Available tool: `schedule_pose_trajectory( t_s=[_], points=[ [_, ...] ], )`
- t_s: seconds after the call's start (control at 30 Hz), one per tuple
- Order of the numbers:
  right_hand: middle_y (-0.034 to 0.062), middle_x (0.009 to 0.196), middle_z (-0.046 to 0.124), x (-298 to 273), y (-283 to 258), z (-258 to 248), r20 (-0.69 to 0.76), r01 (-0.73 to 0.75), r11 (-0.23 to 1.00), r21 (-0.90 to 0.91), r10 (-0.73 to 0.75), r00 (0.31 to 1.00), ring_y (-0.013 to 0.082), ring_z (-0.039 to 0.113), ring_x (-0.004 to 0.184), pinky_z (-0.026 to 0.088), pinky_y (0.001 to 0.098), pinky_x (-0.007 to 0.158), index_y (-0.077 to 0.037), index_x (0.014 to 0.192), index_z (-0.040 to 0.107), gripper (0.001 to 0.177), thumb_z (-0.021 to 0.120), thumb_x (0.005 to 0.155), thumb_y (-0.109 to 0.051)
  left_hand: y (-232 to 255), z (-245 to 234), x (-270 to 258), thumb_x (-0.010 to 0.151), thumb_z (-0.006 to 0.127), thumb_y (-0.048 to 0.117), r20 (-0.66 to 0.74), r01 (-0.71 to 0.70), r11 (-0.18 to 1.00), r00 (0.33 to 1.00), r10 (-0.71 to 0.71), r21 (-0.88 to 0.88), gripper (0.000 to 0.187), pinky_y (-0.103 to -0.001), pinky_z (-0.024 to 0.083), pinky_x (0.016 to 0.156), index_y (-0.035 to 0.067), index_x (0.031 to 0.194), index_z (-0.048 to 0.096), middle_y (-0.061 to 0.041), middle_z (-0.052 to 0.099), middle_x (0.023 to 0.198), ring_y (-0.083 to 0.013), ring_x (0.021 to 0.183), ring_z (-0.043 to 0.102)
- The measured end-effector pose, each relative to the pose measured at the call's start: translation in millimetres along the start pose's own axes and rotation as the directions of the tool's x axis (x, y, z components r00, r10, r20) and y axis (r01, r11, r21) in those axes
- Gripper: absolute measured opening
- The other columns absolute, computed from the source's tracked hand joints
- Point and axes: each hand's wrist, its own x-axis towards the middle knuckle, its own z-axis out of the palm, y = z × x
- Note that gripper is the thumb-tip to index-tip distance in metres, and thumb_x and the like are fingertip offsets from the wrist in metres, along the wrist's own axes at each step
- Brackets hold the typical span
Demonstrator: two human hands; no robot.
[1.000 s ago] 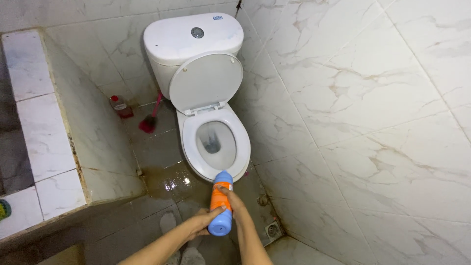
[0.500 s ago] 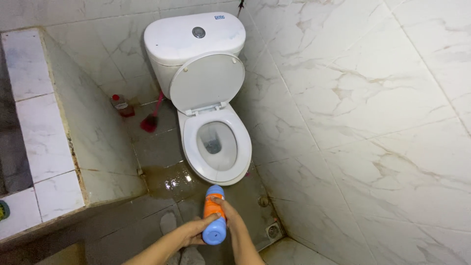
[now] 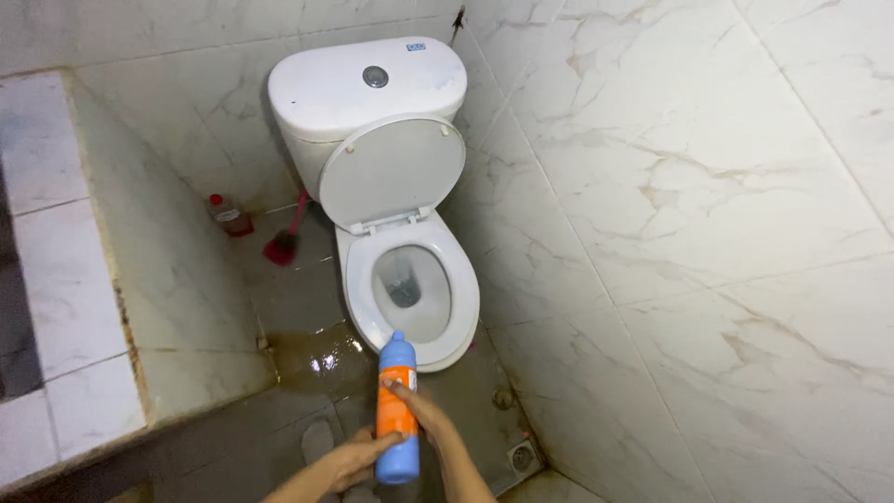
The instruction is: The recorder cleans the bathroom floor and toilet using cleaning solution, a brush, and water poured from a scoop.
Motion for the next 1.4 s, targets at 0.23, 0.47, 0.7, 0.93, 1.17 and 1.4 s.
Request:
schedule_pose_trajectory(
  t_s=[0.23, 0.47, 0.7, 0.93, 1.17, 1.4],
  points=[
    [0.0092, 0.118, 0.068, 22, -5, -6, -0.030, 0.288, 0.955, -0.070, -0.290, 0.957, 0.0204, 0.068, 0.106, 0.058, 0.0357, 0.092, -0.007, 0.134, 0.052, 0.073, 0.081, 0.080, -0.046, 27, 3, 20, 0.071, 0.091, 0.029, -0.086, -0.214, 0.976, 0.972, 0.217, 0.047, 0.089, -0.039, 0.054, 0.102, 0.011, 0.143, 0.042, -0.009, 0.066, 0.130, -0.0218, 0.119, 0.067],
    [0.0139, 0.129, 0.069, 81, -5, -72, -0.202, 0.299, 0.954, -0.033, -0.299, 0.932, 0.0284, 0.063, 0.117, 0.050, 0.0423, 0.103, -0.004, 0.142, 0.054, 0.074, 0.073, 0.077, -0.033, 47, -57, 54, 0.056, 0.094, 0.013, -0.264, -0.565, 0.745, 0.703, 0.660, 0.354, 0.087, -0.041, 0.055, 0.096, 0.010, 0.130, 0.047, -0.010, 0.068, 0.116, -0.0233, 0.109, 0.068],
    [0.0194, 0.132, 0.056, 245, 102, -164, -0.636, 0.009, 1.000, 0.003, -0.005, 0.771, 0.0331, 0.054, 0.128, 0.041, 0.0438, 0.110, 0.006, 0.139, 0.046, 0.074, 0.080, 0.079, -0.022, 22, -105, 100, 0.054, 0.093, 0.010, -0.364, -0.497, 0.735, 0.650, 0.667, 0.461, 0.086, -0.041, 0.055, 0.094, 0.009, 0.127, 0.048, -0.011, 0.070, 0.112, -0.0238, 0.105, 0.069],
    [0.0182, 0.102, 0.063, 261, 75, -134, -0.658, 0.092, 0.937, 0.336, 0.164, 0.735, 0.0304, 0.046, 0.088, 0.034, 0.0701, 0.106, 0.014, 0.122, 0.058, 0.062, 0.081, 0.074, -0.017, 22, -108, 101, 0.056, 0.092, 0.010, -0.400, -0.485, 0.757, 0.650, 0.647, 0.437, 0.085, -0.040, 0.054, 0.096, 0.010, 0.128, 0.048, -0.011, 0.070, 0.114, -0.0237, 0.107, 0.069],
    [0.0153, 0.131, 0.051, 244, 73, -145, -0.484, 0.155, 0.707, 0.690, 0.292, 0.825, 0.0260, 0.049, 0.120, 0.043, 0.0491, 0.101, -0.007, 0.132, 0.050, 0.057, 0.076, 0.082, -0.017, 49, -96, 111, 0.057, 0.093, 0.010, -0.380, -0.509, 0.756, 0.659, 0.650, 0.412, 0.081, -0.040, 0.054, 0.097, 0.010, 0.126, 0.049, -0.012, 0.071, 0.114, -0.0244, 0.108, 0.069],
    [0.0081, 0.123, 0.056, 228, 78, -144, -0.464, 0.222, 0.615, 0.756, 0.265, 0.845, 0.0239, 0.053, 0.118, 0.043, 0.0456, 0.102, -0.011, 0.131, 0.058, 0.050, 0.073, 0.085, -0.023, 71, -83, 116, 0.059, 0.093, 0.012, -0.352, -0.475, 0.764, 0.691, 0.631, 0.437, 0.085, -0.039, 0.054, 0.099, 0.011, 0.130, 0.046, -0.011, 0.069, 0.118, -0.0240, 0.111, 0.068]
  ],
)
